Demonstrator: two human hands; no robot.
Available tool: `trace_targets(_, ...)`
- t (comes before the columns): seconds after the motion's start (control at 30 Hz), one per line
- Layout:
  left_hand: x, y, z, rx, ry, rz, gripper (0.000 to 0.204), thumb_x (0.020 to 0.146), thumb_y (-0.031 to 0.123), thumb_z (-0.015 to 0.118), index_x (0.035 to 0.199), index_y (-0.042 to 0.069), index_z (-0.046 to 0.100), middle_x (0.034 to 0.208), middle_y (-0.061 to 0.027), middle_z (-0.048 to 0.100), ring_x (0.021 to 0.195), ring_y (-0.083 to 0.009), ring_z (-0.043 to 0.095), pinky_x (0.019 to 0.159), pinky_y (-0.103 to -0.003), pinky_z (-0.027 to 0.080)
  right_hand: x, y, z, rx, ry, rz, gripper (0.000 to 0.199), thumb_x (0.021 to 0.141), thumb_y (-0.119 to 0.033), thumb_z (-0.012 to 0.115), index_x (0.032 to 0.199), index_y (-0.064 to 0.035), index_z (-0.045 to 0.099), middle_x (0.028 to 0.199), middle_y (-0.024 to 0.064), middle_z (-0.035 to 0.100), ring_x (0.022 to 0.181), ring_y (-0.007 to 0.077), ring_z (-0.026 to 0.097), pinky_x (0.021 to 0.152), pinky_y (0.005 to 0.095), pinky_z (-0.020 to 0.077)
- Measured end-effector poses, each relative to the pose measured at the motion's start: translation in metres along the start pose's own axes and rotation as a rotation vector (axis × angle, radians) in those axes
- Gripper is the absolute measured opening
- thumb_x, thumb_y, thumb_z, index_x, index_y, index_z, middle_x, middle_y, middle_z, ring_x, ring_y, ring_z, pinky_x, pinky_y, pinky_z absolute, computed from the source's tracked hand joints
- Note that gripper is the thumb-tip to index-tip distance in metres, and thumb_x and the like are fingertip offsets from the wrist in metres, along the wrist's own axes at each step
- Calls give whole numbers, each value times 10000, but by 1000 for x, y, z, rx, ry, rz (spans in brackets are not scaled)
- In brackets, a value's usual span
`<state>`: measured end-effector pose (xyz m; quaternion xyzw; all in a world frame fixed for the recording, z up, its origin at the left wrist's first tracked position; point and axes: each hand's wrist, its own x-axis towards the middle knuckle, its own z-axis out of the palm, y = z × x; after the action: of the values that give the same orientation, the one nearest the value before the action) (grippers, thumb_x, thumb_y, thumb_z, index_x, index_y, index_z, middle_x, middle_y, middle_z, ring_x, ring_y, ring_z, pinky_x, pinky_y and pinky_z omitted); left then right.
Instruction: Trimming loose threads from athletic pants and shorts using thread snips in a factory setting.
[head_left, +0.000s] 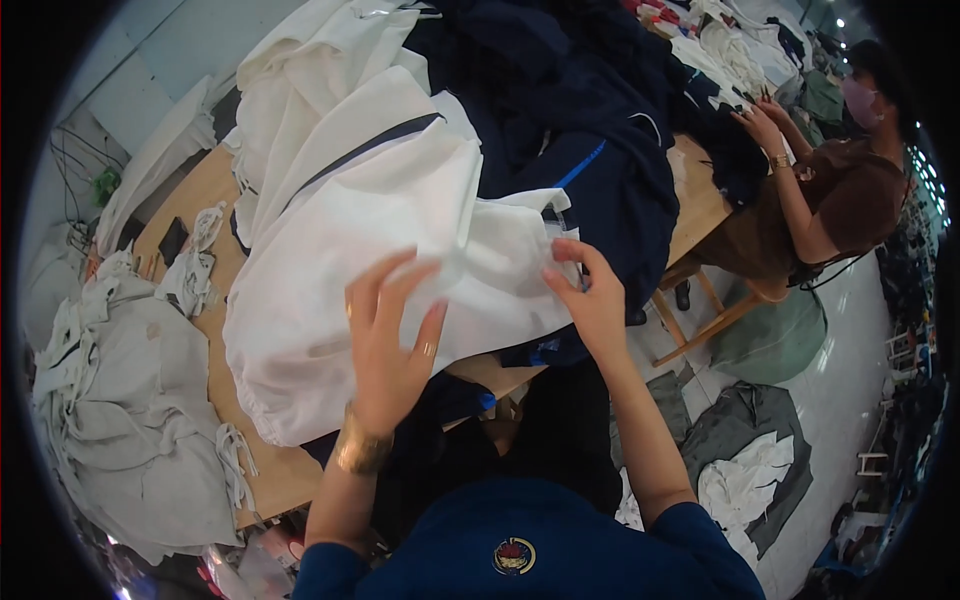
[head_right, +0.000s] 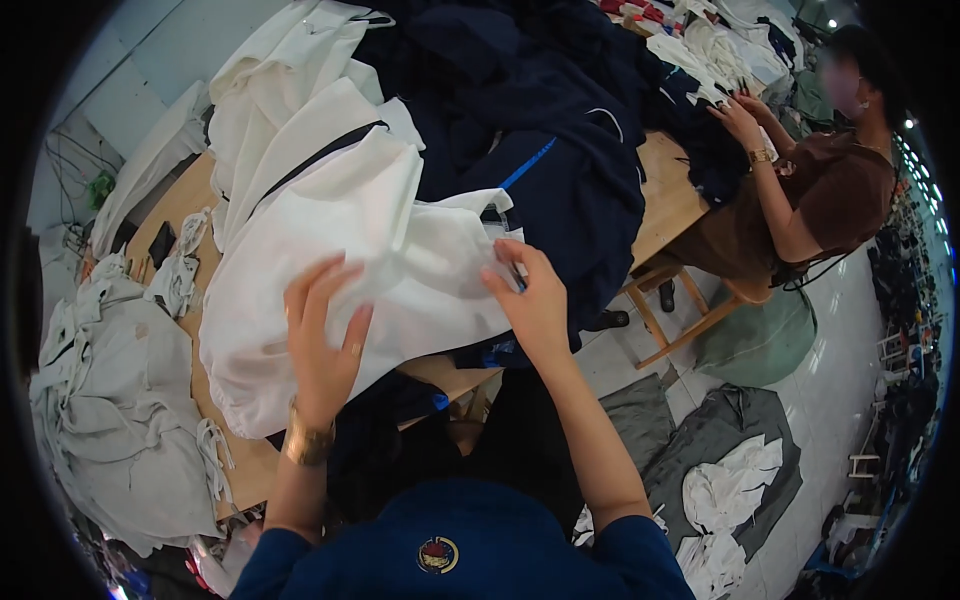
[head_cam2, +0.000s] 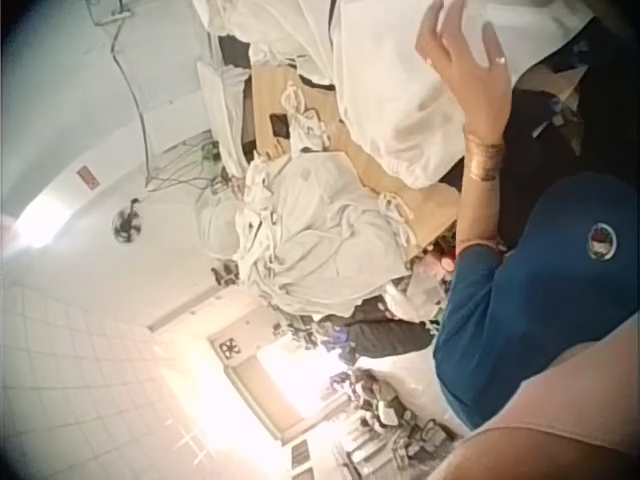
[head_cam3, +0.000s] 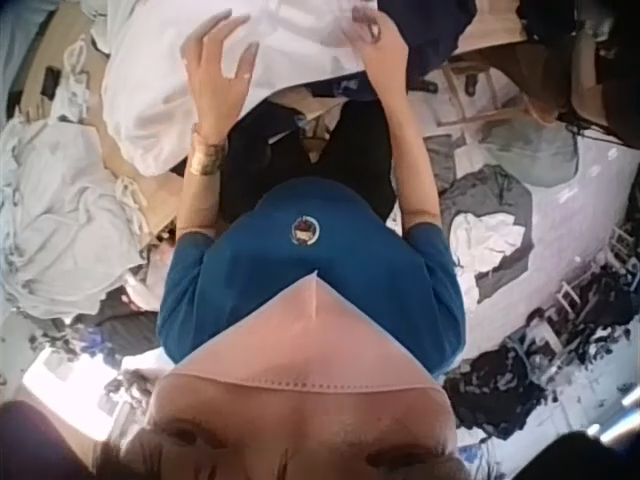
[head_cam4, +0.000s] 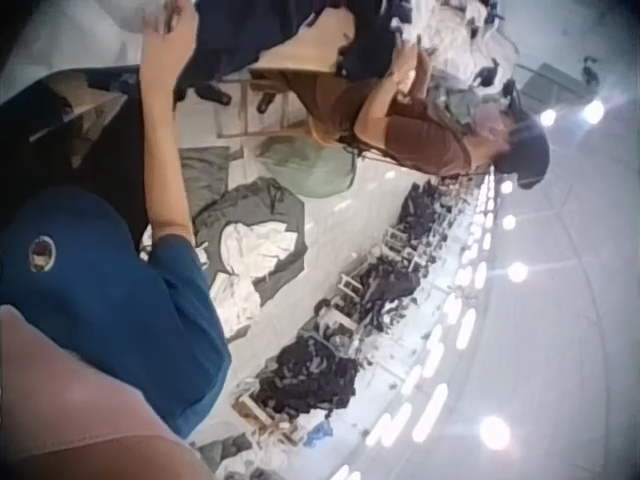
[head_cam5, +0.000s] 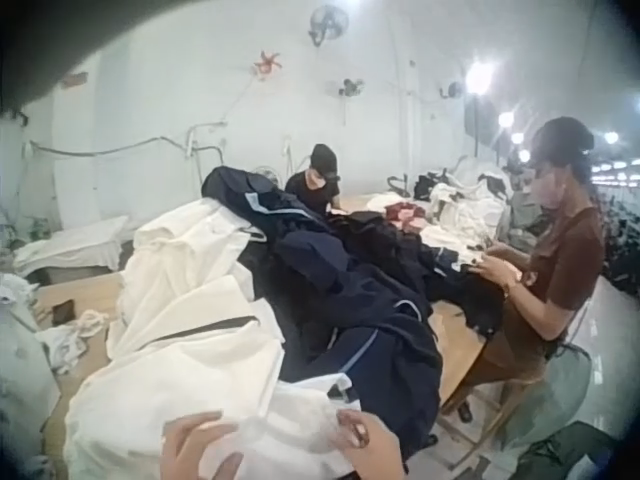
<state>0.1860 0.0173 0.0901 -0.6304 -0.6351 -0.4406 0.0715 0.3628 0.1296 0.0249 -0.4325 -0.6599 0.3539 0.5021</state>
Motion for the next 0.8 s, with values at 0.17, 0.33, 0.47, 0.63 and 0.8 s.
trace_targets(0.17, 41, -44, 19, 302, 5, 17, 192, 770, 76, 625, 955, 52, 583, 954, -87, 537, 917, -259, 496, 788, -365, 393, -6, -19, 5, -55, -215, 17, 139, 736, -93, 671, 803, 6, 600, 746, 74, 555, 648, 168, 536, 619, 266, 423)
trace_targets(0.33, 12, -24, -29, -164, -64, -173, 72, 770, -3, 603, 819, 20, 557, 721, -85, 502, 619, -196, 481, 589, -250, 403, -25, 13, -33, -100, -100, 33, 64, 765, -60, 636, 771, -11, 596, 676, 6, 502, 602, 85, 449, 541, 213, 346)
trace_targets(0.47, -52, -27, -25, -153, -381, -214, 107, 734, 9, 643, 810, 54, 583, 699, -58, 506, 559, -184, 500, 524, -274, 410, -38, 6, -41, 113, -184, 332, 99, 824, -98, 594, 802, -11, 636, 602, -47, 483, 557, 34, 382, 513, 189, 286)
trace_targets(0.63, -75, -19, -29, -170, -398, -359, 96, 739, 41, 653, 806, 53, 585, 681, -59, 488, 562, -189, 504, 518, -284, 408, -44, -2, -18, 58, -334, 292, 104, 823, -87, 600, 865, -5, 647, 608, -35, 493, 566, 26, 398, 517, 188, 315)
trace_targets(0.8, -71, -23, -49, -172, -499, -255, 95, 749, 30, 642, 834, 45, 601, 708, -59, 532, 598, -184, 531, 549, -273, 423, -24, -38, 5, 69, -366, 165, 127, 802, -113, 634, 885, -20, 654, 611, -34, 475, 566, 28, 377, 505, 186, 312)
